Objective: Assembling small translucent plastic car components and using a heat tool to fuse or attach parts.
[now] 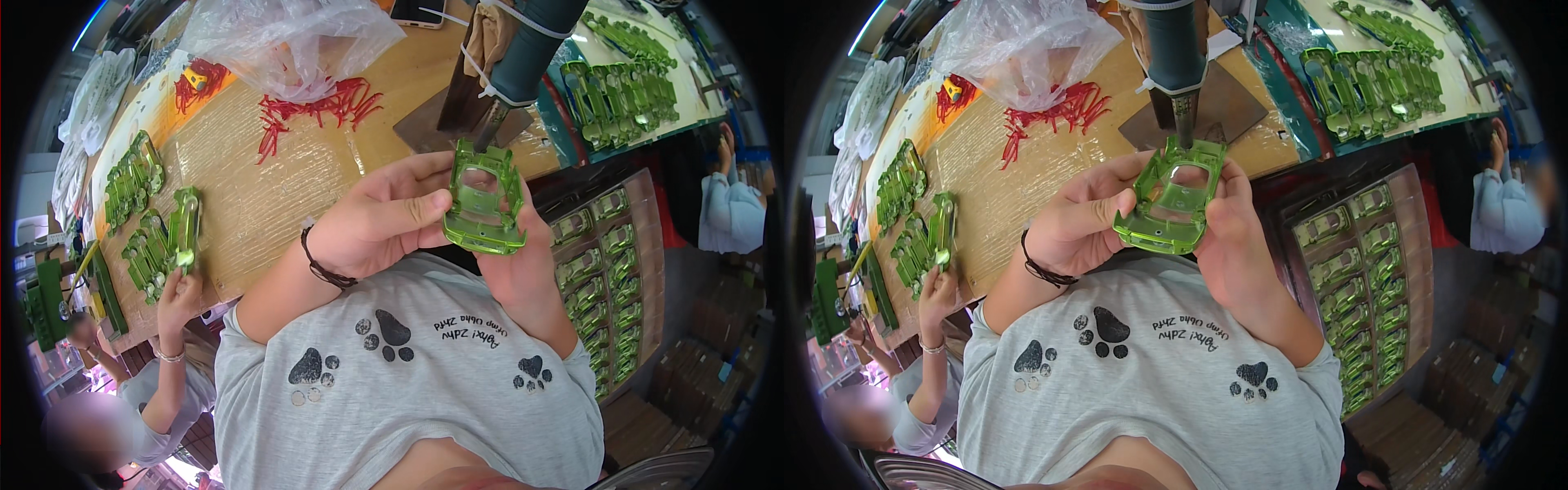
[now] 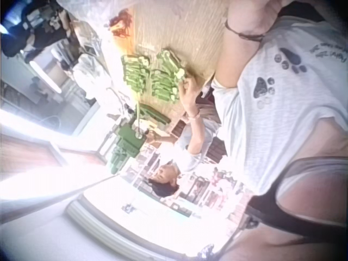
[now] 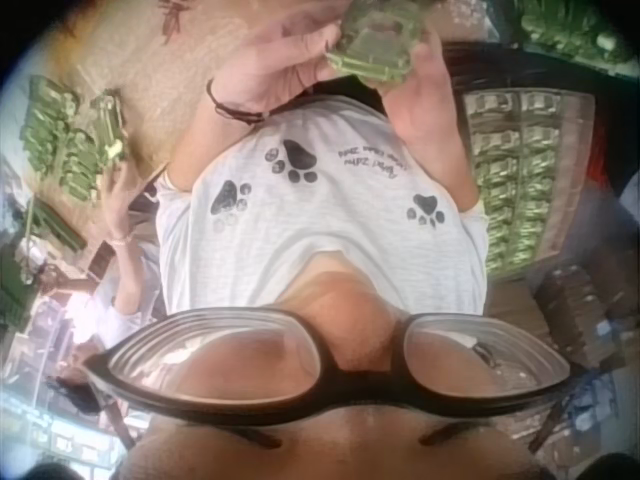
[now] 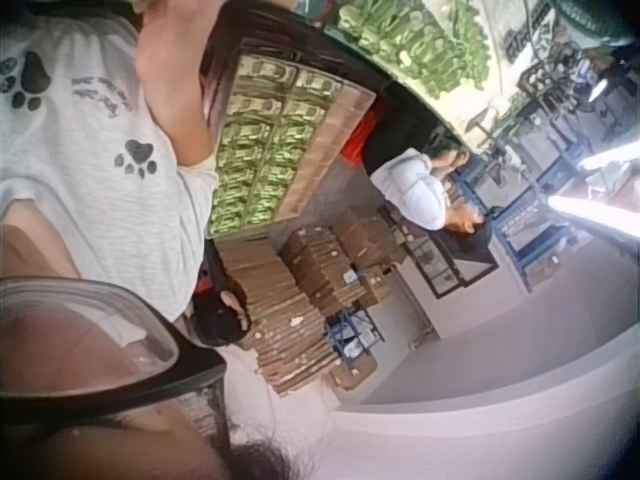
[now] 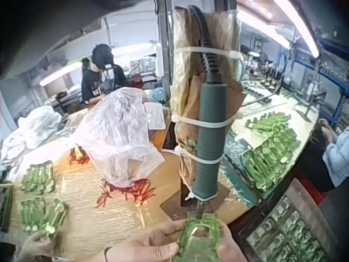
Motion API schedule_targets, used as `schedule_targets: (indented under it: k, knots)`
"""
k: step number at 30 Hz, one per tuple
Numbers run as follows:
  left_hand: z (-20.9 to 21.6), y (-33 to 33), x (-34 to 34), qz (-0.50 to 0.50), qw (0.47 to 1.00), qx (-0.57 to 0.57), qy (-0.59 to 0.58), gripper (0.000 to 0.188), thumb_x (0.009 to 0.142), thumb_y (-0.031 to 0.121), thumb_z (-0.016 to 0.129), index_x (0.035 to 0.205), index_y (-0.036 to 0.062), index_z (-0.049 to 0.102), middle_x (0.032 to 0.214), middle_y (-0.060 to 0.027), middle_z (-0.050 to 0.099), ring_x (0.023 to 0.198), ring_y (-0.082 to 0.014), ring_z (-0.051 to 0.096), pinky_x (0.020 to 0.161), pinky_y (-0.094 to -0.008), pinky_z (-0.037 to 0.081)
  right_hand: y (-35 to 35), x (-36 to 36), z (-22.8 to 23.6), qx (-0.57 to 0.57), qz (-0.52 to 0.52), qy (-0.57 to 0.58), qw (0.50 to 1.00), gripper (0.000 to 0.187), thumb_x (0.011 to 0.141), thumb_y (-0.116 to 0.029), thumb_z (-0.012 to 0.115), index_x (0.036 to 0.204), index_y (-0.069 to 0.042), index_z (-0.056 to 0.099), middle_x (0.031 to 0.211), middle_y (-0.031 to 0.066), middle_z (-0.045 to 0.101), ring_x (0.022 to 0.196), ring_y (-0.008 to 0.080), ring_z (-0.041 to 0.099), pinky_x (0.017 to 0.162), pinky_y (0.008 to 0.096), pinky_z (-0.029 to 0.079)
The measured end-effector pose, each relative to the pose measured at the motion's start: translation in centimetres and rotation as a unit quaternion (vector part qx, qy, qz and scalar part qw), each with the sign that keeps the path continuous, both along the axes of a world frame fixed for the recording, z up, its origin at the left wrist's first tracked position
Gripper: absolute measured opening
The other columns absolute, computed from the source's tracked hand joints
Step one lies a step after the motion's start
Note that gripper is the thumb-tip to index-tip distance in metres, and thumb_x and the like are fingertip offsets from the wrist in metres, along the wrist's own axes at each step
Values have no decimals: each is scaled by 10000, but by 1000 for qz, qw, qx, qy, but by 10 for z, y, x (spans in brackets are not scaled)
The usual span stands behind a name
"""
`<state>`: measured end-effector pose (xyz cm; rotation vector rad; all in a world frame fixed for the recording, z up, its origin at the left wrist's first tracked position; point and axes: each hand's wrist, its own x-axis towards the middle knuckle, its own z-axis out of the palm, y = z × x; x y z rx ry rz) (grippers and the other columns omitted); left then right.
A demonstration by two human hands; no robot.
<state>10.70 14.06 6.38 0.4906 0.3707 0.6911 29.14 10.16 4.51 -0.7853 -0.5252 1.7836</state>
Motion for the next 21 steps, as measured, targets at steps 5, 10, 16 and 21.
schedule_targets:
  k: [5,10,16,21]
  knots:
    - [6,-8,-6,35,998,21,40,713,951,144,610,1477,-72,179,1398,-149,468,1253,-235,521,1027,-352,463,6,-4,-12,19,21,42,999,921,780,-458,768,1407,-26,249,1306,94,483,1214,213,526,1013,391,471]
    - [8,-10,-8,54,996,35,57,736,943,146,623,1476,-77,167,1440,-163,411,1289,-241,480,1028,-353,458,9,-9,-16,23,34,69,997,900,768,-458,779,1403,-47,291,1292,90,495,1199,219,542,994,396,491]
    - [11,-13,-9,56,995,49,60,783,929,172,648,1478,-80,150,1459,-166,377,1285,-235,477,1027,-353,456,8,-11,-10,20,32,64,997,899,760,-438,792,1406,-59,294,1290,87,497,1155,222,577,949,405,531]
    - [12,-13,-9,50,995,47,73,782,928,176,651,1479,-78,157,1451,-157,387,1285,-230,474,1017,-338,455,7,-9,-9,33,45,89,994,881,767,-433,786,1400,-55,305,1286,86,502,1155,221,577,952,409,530]
